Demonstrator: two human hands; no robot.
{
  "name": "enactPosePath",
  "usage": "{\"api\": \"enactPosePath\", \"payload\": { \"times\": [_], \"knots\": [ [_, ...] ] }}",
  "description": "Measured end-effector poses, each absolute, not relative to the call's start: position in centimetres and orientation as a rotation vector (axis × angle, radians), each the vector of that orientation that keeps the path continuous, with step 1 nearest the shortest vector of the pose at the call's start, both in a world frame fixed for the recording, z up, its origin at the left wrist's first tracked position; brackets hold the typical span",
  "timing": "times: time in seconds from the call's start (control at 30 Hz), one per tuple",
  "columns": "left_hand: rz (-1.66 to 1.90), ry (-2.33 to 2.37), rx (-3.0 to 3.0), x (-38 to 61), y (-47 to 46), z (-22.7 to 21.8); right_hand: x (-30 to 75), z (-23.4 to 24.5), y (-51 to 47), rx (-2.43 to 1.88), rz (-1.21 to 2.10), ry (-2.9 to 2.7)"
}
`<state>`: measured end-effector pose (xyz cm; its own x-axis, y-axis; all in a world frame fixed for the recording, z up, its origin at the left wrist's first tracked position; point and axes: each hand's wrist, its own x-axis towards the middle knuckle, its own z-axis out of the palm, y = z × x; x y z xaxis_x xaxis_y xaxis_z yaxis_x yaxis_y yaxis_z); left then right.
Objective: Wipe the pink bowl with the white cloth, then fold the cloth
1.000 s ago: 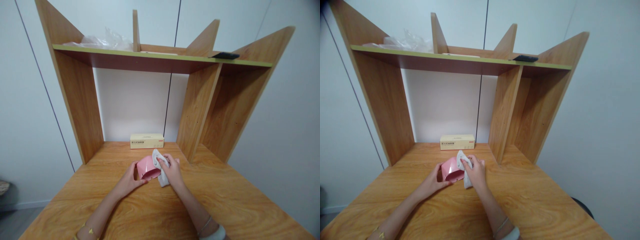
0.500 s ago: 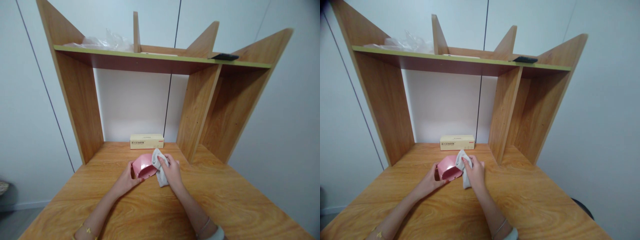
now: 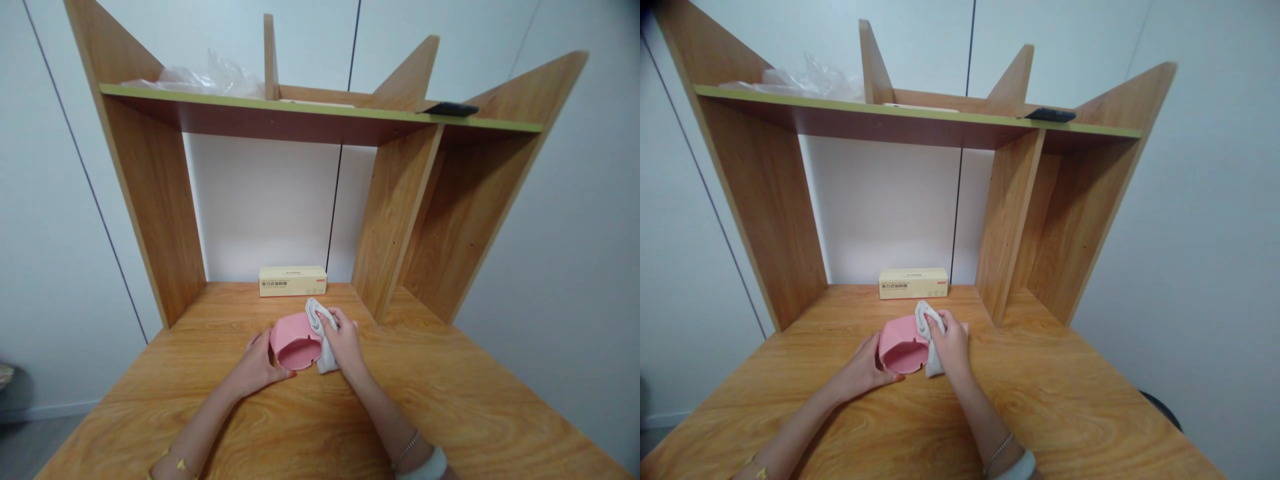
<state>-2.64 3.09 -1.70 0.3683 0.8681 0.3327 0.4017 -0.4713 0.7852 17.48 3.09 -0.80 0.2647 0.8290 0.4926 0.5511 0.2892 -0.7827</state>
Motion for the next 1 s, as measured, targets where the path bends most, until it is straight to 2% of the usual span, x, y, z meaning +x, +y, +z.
{"api": "enactPosePath", "payload": {
  "times": [0.17, 0.3, 0.57, 0.83, 1.0],
  "knots": [
    [0.945, 1.136, 2.088, -2.0, 2.6, -1.3, 18.1, -0.8, 3.2, -1.354, 0.368, -1.367],
    [1.045, 1.06, 2.006, -1.6, 2.1, -0.5, 17.6, -0.5, 2.7, -1.366, 0.346, -1.4],
    [1.173, 0.972, 1.903, -1.3, 2.3, -0.5, 15.3, 2.0, 0.4, -1.481, -0.045, -1.612],
    [1.273, 1.008, 1.76, -1.6, 3.4, -1.2, 16.5, -0.5, 2.2, -1.516, 0.17, -1.503],
    [1.277, 1.049, 1.732, -2.4, 3.8, -1.6, 16.8, -1.9, 2.7, -1.651, 0.13, -1.538]
  ]
}}
